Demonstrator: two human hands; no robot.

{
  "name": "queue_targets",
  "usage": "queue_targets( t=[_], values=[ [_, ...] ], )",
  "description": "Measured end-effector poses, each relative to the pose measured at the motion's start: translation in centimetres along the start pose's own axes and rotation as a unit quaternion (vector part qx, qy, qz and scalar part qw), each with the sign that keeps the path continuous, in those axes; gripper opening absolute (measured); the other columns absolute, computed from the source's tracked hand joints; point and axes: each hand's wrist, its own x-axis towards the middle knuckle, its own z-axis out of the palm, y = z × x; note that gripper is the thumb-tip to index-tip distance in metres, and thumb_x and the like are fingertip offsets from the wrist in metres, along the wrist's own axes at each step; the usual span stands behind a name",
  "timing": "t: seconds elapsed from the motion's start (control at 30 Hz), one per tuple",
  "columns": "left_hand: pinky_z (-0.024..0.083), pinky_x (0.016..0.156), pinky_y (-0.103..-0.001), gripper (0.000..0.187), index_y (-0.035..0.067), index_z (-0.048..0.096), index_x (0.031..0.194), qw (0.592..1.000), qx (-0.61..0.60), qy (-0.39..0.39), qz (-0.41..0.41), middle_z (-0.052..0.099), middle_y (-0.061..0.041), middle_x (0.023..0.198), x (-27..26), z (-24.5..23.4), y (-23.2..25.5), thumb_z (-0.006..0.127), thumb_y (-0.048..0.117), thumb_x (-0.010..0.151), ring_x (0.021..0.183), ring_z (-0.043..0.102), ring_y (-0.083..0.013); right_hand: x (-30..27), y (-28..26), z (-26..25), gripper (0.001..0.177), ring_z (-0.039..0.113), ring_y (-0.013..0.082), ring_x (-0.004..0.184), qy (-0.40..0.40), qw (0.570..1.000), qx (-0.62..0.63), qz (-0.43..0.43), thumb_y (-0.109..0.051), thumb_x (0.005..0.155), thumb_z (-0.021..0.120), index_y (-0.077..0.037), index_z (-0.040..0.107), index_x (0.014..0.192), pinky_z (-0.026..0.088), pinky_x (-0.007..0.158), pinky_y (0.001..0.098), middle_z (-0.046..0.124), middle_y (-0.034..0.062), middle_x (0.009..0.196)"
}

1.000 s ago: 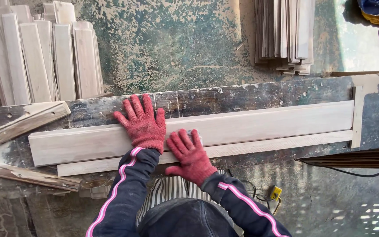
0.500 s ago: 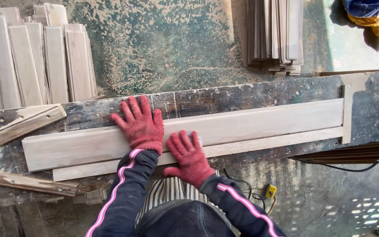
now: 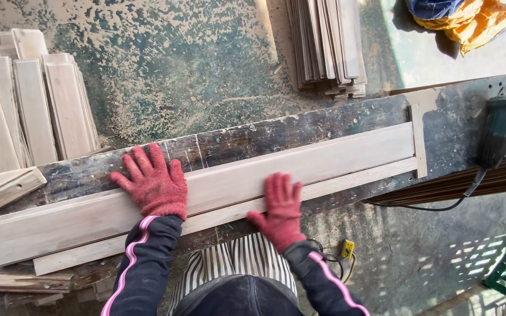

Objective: The recorder is sanding a long wooden board using an electric orbital sander and a manual sanding block.

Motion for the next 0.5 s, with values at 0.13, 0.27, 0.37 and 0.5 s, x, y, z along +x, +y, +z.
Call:
queue_targets(
  t=[0.13,0.27,0.37,0.5],
  values=[
    [0.011,0.122,-0.069,0.068,0.016,0.04,0.163,1.0,0.006,0.002,0.009,0.035,-0.021,0.168,-0.1,0.1,-0.2,0.036,0.055,0.107,0.158,0.021,-0.0396,-0.7,1.5,-1.5,0.098,0.041,0.0341,0.148,0.039,0.997,0.022,-0.07,-0.088,0.084,0.045,-0.018,0.048,0.154,0.017,0.124,0.0658,0.051,0.0125,0.156],
    [0.011,0.123,-0.068,0.068,0.016,0.039,0.163,1.0,0.022,0.001,-0.006,0.035,-0.021,0.168,-0.2,0.0,0.2,0.036,0.055,0.108,0.158,0.021,-0.0386,-1.9,13.2,-2.4,0.093,0.038,0.0339,0.152,0.009,0.994,-0.076,0.075,-0.082,0.091,0.039,-0.021,0.042,0.16,0.013,0.126,0.0665,0.046,0.0115,0.162],
    [0.01,0.124,-0.068,0.068,0.017,0.039,0.164,1.0,0.025,-0.003,-0.011,0.033,-0.021,0.169,-0.2,0.1,0.0,0.035,0.055,0.108,0.159,0.019,-0.0381,-1.8,13.2,-2.5,0.095,0.031,0.0378,0.155,-0.005,0.984,-0.055,0.169,-0.082,0.095,0.031,-0.016,0.037,0.163,0.008,0.127,0.067,0.04,0.0164,0.165],
    [0.007,0.126,-0.067,0.07,0.019,0.035,0.166,0.999,0.034,-0.012,-0.02,0.031,-0.019,0.171,0.1,1.0,-0.2,0.03,0.059,0.109,0.161,0.016,-0.0365,-0.6,3.8,-1.9,0.102,0.029,0.0395,0.153,0.017,0.999,0.041,0.014,-0.085,0.086,0.049,-0.017,0.037,0.161,0.009,0.126,0.0637,0.037,0.0149,0.165]
  ],
)
